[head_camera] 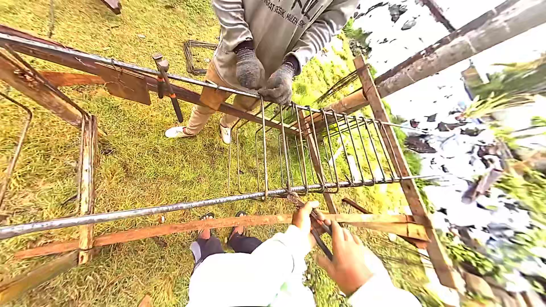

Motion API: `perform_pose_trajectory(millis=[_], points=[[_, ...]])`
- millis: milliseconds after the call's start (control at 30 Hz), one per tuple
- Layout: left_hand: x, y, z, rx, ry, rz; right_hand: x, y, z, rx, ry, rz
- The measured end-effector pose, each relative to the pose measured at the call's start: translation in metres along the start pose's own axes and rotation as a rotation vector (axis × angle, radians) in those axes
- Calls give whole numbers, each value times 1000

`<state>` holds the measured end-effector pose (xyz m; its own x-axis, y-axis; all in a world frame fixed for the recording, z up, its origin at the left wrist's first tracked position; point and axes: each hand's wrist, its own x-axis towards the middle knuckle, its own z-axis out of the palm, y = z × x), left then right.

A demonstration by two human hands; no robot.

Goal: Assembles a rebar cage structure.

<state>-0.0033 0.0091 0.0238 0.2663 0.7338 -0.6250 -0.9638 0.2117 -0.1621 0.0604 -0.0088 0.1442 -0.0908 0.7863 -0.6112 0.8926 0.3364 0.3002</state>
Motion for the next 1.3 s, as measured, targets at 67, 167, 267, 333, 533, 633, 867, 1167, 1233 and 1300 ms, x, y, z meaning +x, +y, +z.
perform_pose_trajectory(millis=[67, 167, 267, 333, 533, 633, 867, 1167, 1233, 1300], points=[[-5, -1, 14, -18, 65, -25, -8, -4, 22, -275, 286, -5], [-10, -3, 26, 22, 172, -52, 9, 9, 19, -250, 133, 57], [-6, -7, 30, 168, 239, -42, 30, 31, -1, 139, -261, 26], [-7, -5, 25, 275, 288, -52, 46, 54, -7, 611, -577, -112], [2, -10, 15, 366, 286, 120, 59, 64, 0, 770, -665, 8], [5, -11, 8, 252, 221, 122, 56, 58, 17, 660, -512, 88], [10, 1, 2, 43, 38, -36, 72, 67, -8, 987, -953, -1], [12, -7, 20, -77, 153, 10, 19, 37, 18, -276, 186, -53], [10, -7, 23, -104, 162, 15, 31, 43, 6, -195, 21, -46], [6, -10, 26, -84, 188, 39, 43, 51, -17, 33, -283, -63]])
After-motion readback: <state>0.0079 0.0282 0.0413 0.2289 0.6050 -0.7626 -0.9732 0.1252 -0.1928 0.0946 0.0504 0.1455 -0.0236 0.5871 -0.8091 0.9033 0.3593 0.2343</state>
